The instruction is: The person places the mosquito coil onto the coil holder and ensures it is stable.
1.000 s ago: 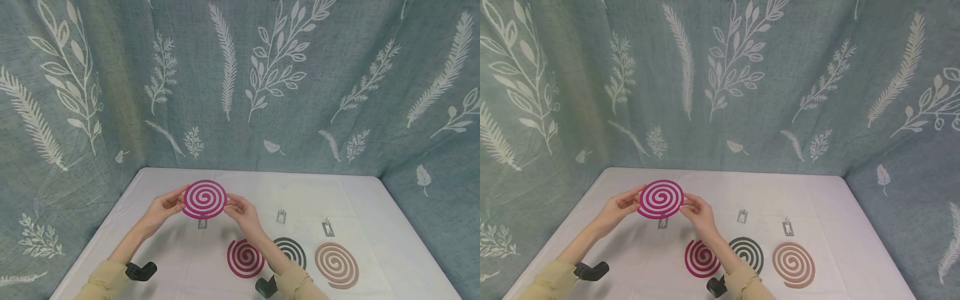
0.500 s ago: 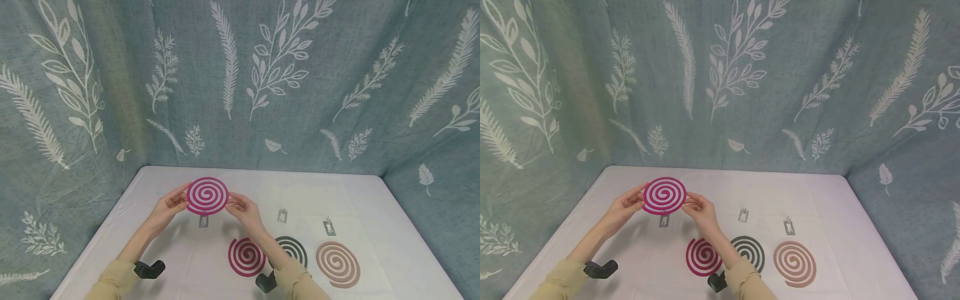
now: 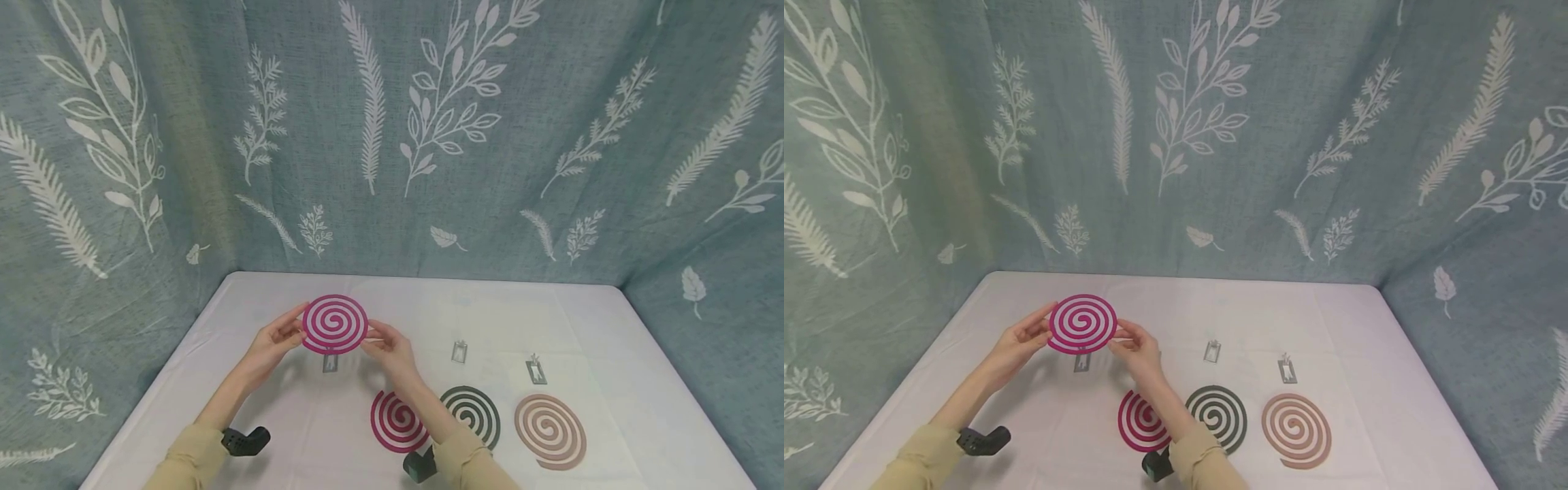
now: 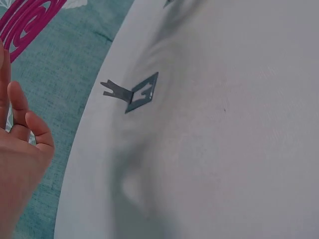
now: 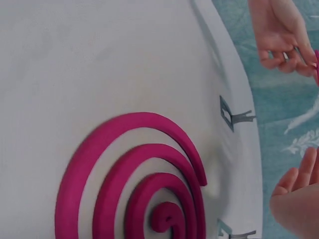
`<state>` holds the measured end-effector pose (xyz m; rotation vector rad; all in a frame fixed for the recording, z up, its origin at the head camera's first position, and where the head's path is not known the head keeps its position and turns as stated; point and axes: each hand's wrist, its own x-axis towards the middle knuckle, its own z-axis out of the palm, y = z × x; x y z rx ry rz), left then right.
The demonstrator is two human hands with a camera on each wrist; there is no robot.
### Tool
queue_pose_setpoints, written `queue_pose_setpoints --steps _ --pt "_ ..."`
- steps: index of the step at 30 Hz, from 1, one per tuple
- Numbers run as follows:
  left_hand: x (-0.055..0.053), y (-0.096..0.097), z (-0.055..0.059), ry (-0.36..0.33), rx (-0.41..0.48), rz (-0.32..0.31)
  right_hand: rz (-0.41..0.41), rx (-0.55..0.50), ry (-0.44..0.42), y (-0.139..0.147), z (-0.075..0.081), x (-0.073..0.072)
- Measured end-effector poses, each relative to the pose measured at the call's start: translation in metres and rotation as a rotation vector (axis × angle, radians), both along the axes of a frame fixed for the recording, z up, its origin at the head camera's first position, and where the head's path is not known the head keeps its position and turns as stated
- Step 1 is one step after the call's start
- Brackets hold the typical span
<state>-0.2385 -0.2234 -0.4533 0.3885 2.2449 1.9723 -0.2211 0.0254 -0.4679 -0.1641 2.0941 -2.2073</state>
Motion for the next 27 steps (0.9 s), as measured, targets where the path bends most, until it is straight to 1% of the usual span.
queue_pose_setpoints --steps 5,9,17,24,27 --pt "0.001 -0.003 -0.006 -0.015 -0.011 0.003 -0.01 0.003 -0.005 -0.003 -0.004 0.0" --pt "0.002 -0.004 -0.01 -0.024 -0.01 0.005 -0.025 -0.012 -0.028 -0.007 -0.006 -0.001" --pt "0.0 -0.006 -0.02 0.01 0.016 0.004 -0.027 -0.02 -0.059 -0.01 -0.011 -0.001" --pt "-0.001 -0.007 -0.028 -0.073 -0.041 0.038 -0.025 -0.055 -0.102 -0.012 -0.018 -0.001" --pt "0.0 -0.008 -0.032 -0.095 -0.062 0.051 -0.016 -0.043 -0.12 -0.013 -0.02 -0.001"
